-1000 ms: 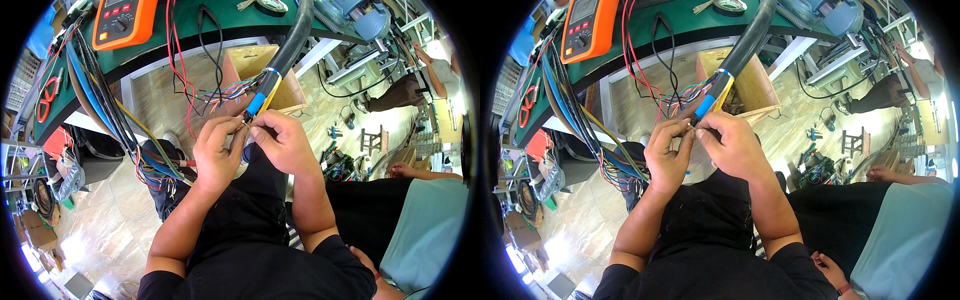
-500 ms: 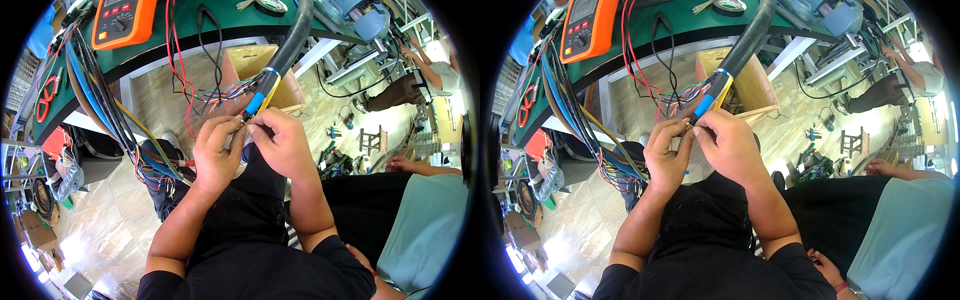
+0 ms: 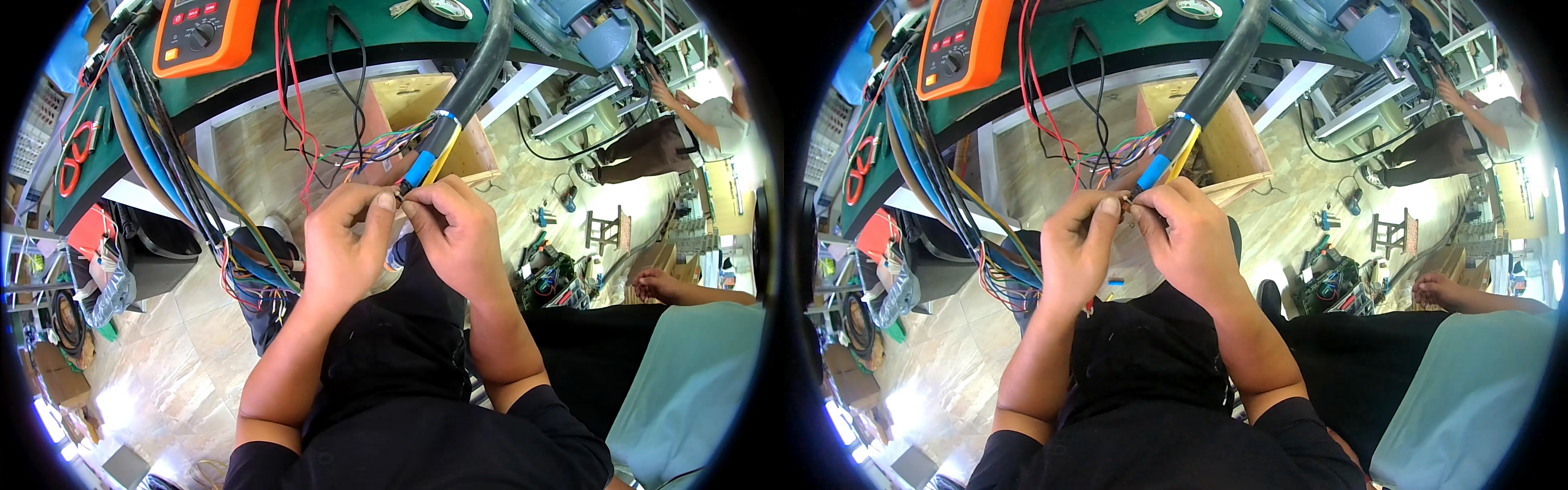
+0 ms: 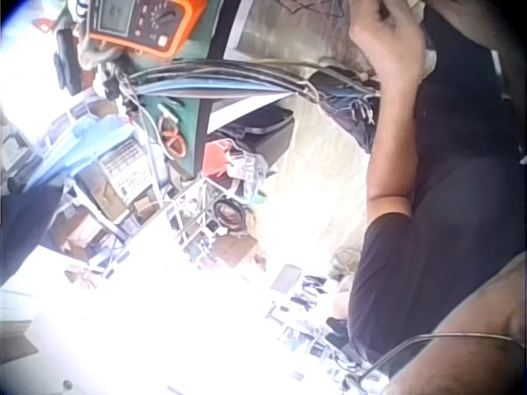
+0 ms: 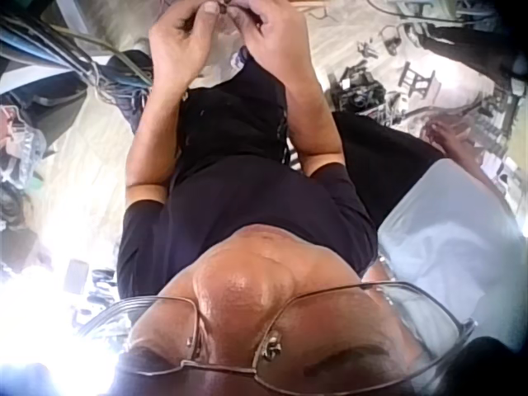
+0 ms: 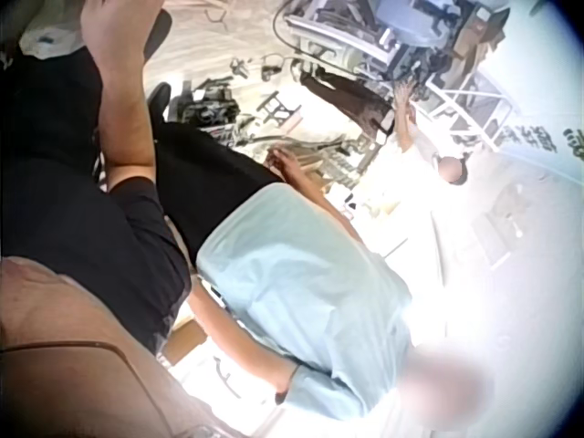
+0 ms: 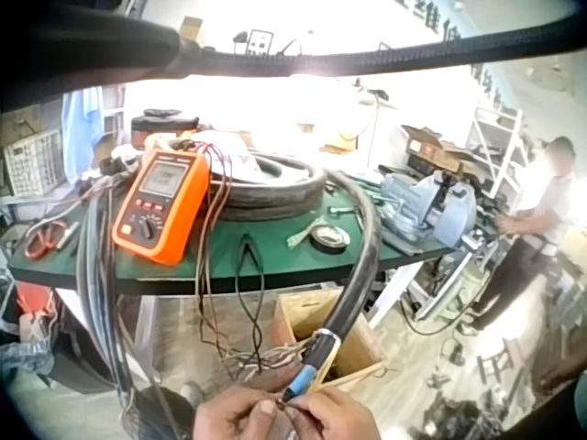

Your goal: The person tests wires within a large black cable using a multimeter, then wraps electrical tape around a silver connector and the wires.

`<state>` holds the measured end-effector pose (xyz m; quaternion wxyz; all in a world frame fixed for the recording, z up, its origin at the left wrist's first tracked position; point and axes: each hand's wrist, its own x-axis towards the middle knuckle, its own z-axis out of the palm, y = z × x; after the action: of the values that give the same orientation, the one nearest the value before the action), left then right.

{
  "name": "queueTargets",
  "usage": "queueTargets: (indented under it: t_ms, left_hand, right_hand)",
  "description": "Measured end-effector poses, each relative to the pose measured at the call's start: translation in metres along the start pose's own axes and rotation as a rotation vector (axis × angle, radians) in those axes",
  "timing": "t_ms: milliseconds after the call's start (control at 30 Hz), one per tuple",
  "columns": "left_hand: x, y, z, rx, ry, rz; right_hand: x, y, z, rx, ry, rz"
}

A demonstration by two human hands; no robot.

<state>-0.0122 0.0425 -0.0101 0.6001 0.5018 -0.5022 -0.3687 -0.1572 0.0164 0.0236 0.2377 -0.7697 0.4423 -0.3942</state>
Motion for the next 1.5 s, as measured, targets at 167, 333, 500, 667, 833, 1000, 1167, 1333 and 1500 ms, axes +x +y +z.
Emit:
queueTargets:
  t_ms: [167,333,500,667,833,1000,1167,1333,1500]
  left_hand:
    - [0.017,0.027,-0.008,-0.011,-0.098,-0.222]
    - [0.025,0.033,-0.014,-0.071,-0.151,-0.375]
    - [0.032,0.040,-0.016,0.007,-0.210,-0.395]
    - [0.035,0.040,-0.015,0.032,-0.231,-0.359]
    - [0.037,0.037,-0.017,0.199,-0.232,-0.308]
    - [0.035,0.036,-0.018,0.108,-0.226,-0.309]
    - [0.034,0.041,-0.024,0.046,-0.311,-0.334]
    - [0.039,0.039,-0.025,0.018,-0.357,-0.374]
    - [0.041,0.033,-0.026,0.196,-0.382,-0.242]
  right_hand:
    - [-0.001,0.001,0.000,0.039,0.021,0.012]
    - [-0.001,0.002,0.003,0.071,0.040,-0.005]
    - [0.001,-0.004,0.008,0.081,0.042,0.021]
    - [0.004,-0.003,0.017,0.072,0.111,-0.023]
    - [0.004,-0.001,0.019,0.026,0.120,-0.056]
    - [0.002,0.003,0.020,0.023,0.116,-0.060]
    - [0.001,0.006,0.019,0.007,0.130,-0.106]
    - [0.000,0.008,0.023,0.022,0.144,-0.101]
    - [-0.001,0.007,0.022,0.043,0.135,-0.069]
